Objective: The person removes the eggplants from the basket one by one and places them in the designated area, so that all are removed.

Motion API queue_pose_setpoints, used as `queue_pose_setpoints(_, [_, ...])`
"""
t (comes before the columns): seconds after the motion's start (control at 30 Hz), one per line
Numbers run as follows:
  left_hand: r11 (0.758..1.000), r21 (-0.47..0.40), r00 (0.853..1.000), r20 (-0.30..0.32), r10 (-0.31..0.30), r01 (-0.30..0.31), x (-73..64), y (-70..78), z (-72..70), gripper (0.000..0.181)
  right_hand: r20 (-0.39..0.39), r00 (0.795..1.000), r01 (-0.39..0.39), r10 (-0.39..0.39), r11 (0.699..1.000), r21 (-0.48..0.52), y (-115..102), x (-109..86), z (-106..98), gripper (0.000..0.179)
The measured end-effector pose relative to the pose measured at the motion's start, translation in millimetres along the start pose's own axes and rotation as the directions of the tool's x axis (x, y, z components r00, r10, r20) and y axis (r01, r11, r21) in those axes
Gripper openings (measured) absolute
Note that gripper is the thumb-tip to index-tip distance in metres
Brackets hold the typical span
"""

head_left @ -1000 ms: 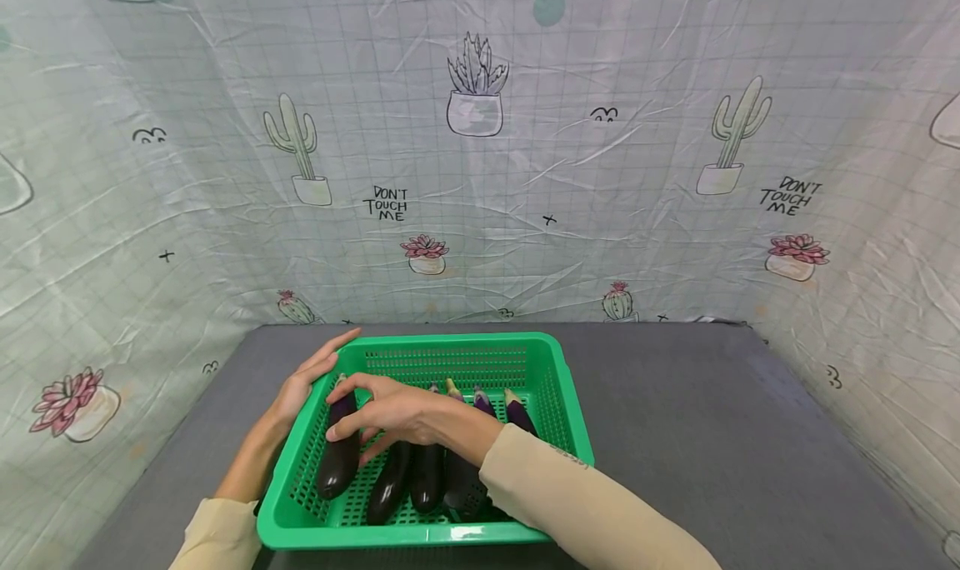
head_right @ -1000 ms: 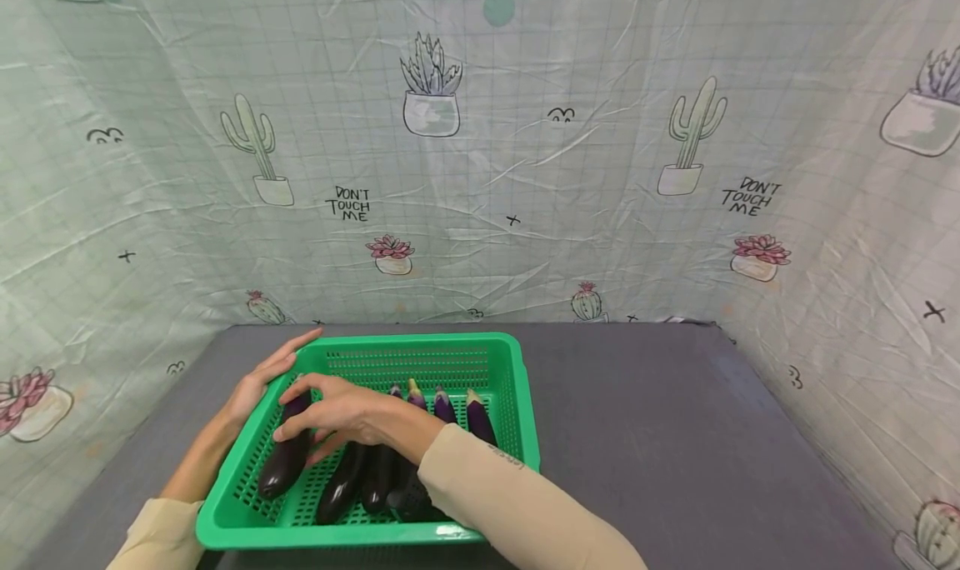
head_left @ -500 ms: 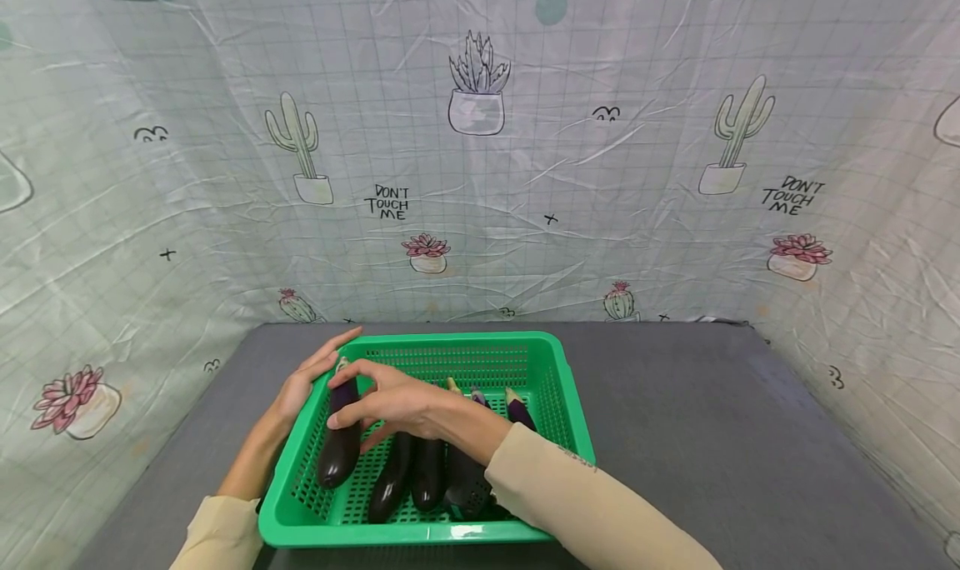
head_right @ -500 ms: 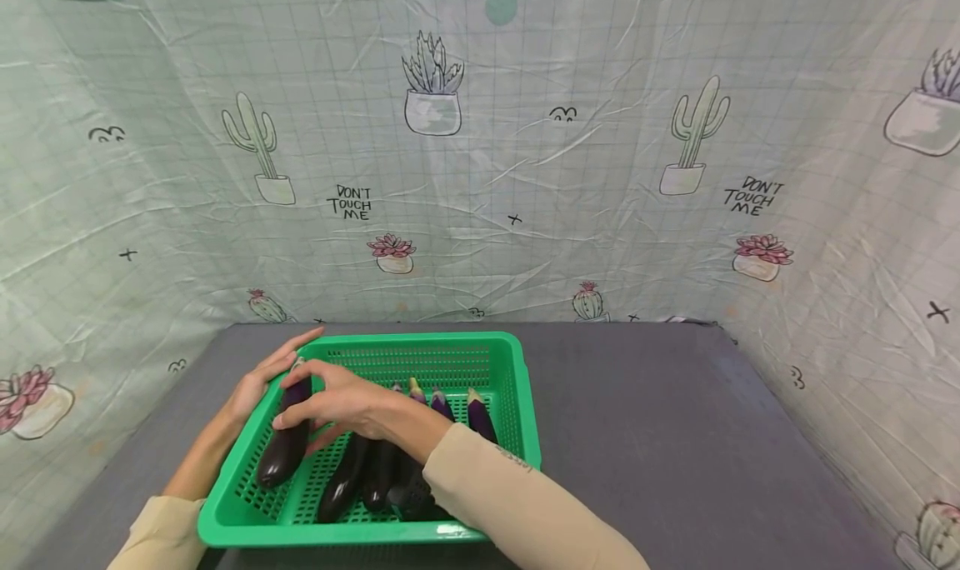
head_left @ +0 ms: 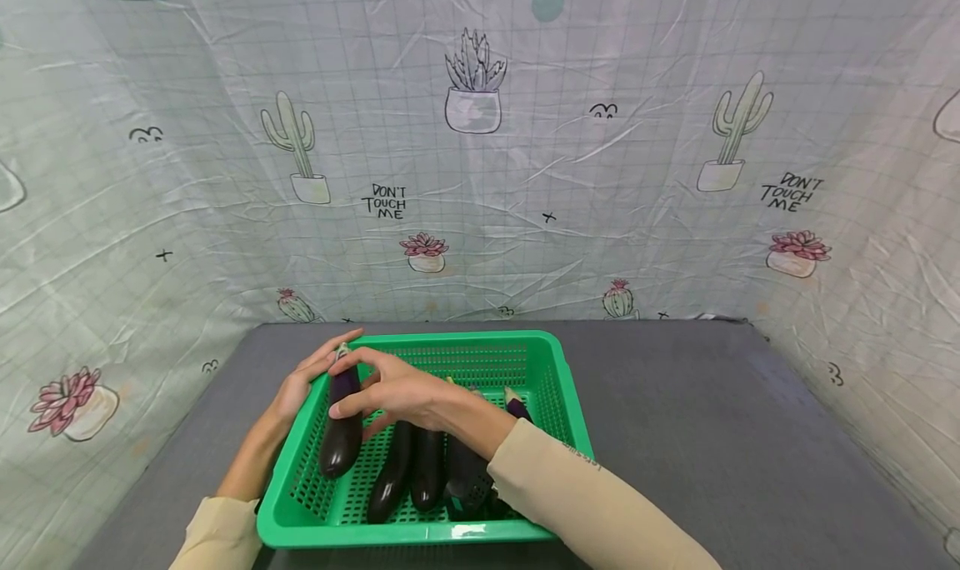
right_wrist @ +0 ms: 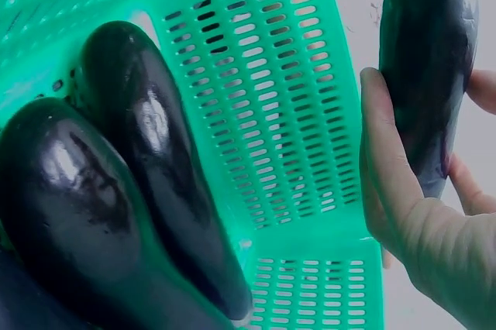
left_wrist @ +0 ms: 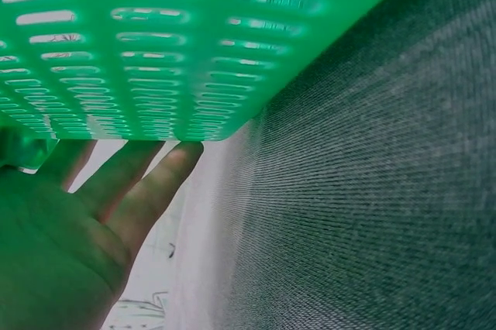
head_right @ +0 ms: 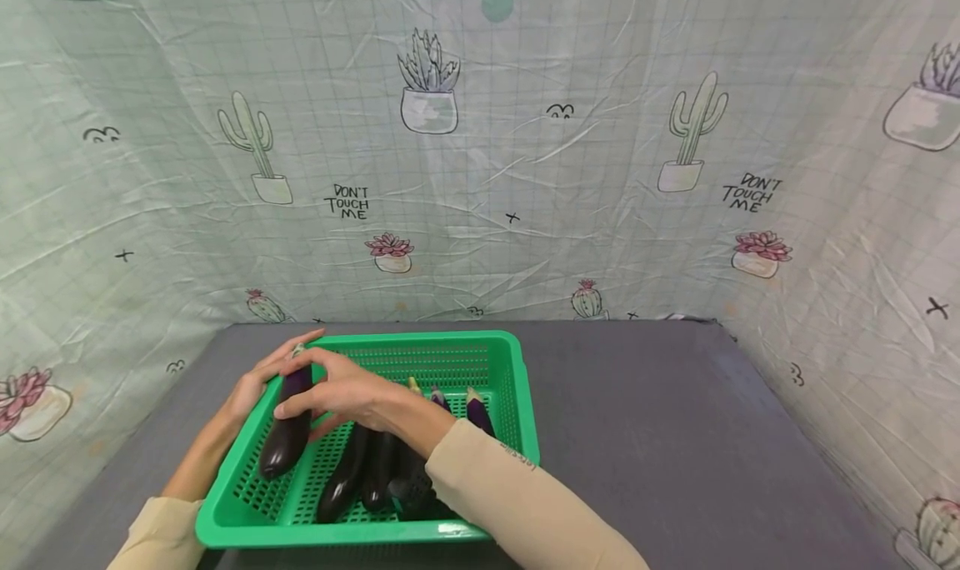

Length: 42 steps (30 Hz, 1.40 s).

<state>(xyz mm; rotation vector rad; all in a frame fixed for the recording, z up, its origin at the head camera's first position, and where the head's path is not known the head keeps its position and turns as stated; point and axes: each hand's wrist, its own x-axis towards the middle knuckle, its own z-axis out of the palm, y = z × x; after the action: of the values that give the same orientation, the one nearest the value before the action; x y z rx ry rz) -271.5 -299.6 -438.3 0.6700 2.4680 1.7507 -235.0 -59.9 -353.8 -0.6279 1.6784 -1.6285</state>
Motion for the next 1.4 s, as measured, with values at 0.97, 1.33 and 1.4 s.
queue_pose_setpoints(0.97, [0.850, -0.527, 0.982, 0.146, 0.120, -0.026, -4.2, -2.1, -1.1, 0.051, 0.011, 0.995, 0.099, -0.098, 0.991, -0.093, -26, -25.5, -8, 0.049])
queue_pose_setpoints(1.33, [0.930, -0.366, 0.987, 0.130, 0.090, -0.036, -3.8, -3.8, -2.2, 0.048, 0.009, 0.993, 0.120, -0.120, 0.983, -0.141, -33, -49.1, -27, 0.049])
queue_pose_setpoints(1.4, [0.943, -0.326, 0.987, 0.124, 0.107, -0.061, -3.7, -4.9, -2.3, 0.050, 0.003, 0.992, 0.123, -0.123, 0.982, -0.145, -33, -54.6, -32, 0.050])
